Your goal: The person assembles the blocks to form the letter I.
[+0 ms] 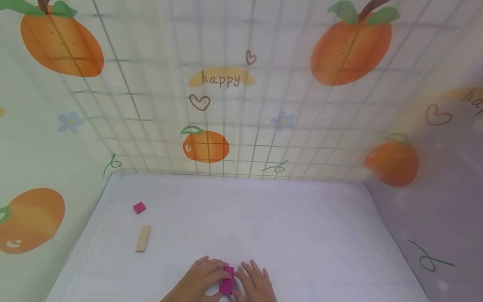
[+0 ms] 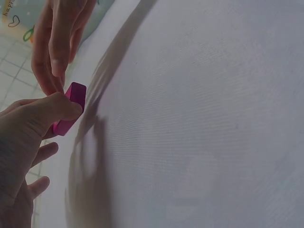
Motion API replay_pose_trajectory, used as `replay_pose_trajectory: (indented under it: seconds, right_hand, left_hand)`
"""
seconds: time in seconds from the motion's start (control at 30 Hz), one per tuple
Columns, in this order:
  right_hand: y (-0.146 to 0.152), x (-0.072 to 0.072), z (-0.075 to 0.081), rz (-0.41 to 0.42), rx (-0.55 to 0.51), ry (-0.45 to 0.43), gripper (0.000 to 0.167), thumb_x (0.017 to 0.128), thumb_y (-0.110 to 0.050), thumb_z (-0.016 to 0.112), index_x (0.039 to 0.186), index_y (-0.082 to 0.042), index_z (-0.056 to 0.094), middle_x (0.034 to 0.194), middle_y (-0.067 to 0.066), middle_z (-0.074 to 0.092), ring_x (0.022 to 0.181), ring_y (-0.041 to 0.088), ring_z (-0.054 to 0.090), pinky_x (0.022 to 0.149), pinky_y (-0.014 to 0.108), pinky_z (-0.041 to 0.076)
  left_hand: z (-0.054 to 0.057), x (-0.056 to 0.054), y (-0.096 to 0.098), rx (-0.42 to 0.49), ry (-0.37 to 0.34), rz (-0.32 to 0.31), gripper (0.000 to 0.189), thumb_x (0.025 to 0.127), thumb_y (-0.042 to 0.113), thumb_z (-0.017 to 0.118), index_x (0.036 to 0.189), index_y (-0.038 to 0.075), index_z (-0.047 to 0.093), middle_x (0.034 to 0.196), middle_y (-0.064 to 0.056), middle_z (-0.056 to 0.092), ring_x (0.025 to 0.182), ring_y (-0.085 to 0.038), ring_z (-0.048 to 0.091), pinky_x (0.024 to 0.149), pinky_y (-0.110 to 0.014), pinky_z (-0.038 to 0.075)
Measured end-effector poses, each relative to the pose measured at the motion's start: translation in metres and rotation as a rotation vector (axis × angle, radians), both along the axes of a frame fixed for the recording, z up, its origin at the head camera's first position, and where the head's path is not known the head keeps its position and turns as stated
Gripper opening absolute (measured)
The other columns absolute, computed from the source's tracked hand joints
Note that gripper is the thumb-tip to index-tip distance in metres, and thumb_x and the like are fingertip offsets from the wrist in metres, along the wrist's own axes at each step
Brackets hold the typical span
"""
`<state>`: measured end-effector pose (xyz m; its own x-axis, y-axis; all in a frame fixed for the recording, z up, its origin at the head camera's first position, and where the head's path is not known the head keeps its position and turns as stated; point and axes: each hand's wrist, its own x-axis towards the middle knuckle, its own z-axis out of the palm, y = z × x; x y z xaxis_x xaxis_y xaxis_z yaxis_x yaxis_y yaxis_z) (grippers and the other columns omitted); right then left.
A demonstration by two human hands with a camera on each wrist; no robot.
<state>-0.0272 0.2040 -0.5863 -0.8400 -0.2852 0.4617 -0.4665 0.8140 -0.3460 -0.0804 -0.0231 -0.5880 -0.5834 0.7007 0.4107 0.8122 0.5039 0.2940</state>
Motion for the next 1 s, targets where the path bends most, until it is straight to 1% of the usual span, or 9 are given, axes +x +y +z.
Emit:
replay_pose_trajectory:
  seconds: [0.13,0.4,0.6,0.8,1.0]
  right_hand:
    - [-0.001,0.001,0.001,0.005,-0.009,-0.001,0.045,0.075,-0.028,0.082,0.117,-0.018,0.068,0.129,0.007,0.063,0.124,0.037,0.053,0.085,0.072,0.043]
    - [-0.002,0.002,0.002,0.007,0.004,-0.012,0.044,0.076,-0.028,0.081,0.117,-0.017,0.069,0.129,0.006,0.063,0.122,0.036,0.056,0.085,0.069,0.046]
    - [-0.002,0.002,0.003,0.017,0.012,0.001,0.044,0.076,-0.029,0.081,0.116,-0.017,0.069,0.128,0.005,0.064,0.119,0.036,0.058,0.083,0.069,0.047]
    - [-0.002,0.002,0.000,0.029,0.019,0.009,0.042,0.076,-0.030,0.082,0.114,-0.017,0.068,0.126,0.005,0.065,0.117,0.036,0.059,0.081,0.070,0.047]
    - [0.000,0.000,-0.005,0.044,0.028,0.024,0.046,0.071,-0.031,0.085,0.112,-0.017,0.068,0.125,0.004,0.066,0.116,0.035,0.060,0.080,0.069,0.048]
  left_hand:
    - [-0.002,0.001,0.002,0.009,0.019,-0.008,0.047,0.077,0.033,0.082,0.120,0.025,0.066,0.126,0.006,0.062,0.121,-0.011,0.054,0.097,-0.055,0.048]
    - [-0.006,0.001,0.006,0.000,0.009,-0.009,0.044,0.078,0.034,0.083,0.118,0.026,0.066,0.126,0.007,0.062,0.123,-0.012,0.054,0.096,-0.055,0.048]
    - [-0.005,0.002,0.008,-0.002,0.001,-0.006,0.043,0.078,0.035,0.083,0.116,0.026,0.066,0.126,0.007,0.062,0.123,-0.011,0.054,0.097,-0.054,0.047]
    - [-0.007,0.003,0.009,-0.007,-0.007,-0.005,0.041,0.079,0.036,0.082,0.116,0.028,0.066,0.126,0.008,0.062,0.122,-0.010,0.054,0.098,-0.054,0.047]
    - [-0.010,0.004,0.011,-0.007,-0.002,-0.006,0.038,0.081,0.039,0.081,0.115,0.029,0.066,0.125,0.009,0.063,0.120,-0.008,0.054,0.096,-0.053,0.048]
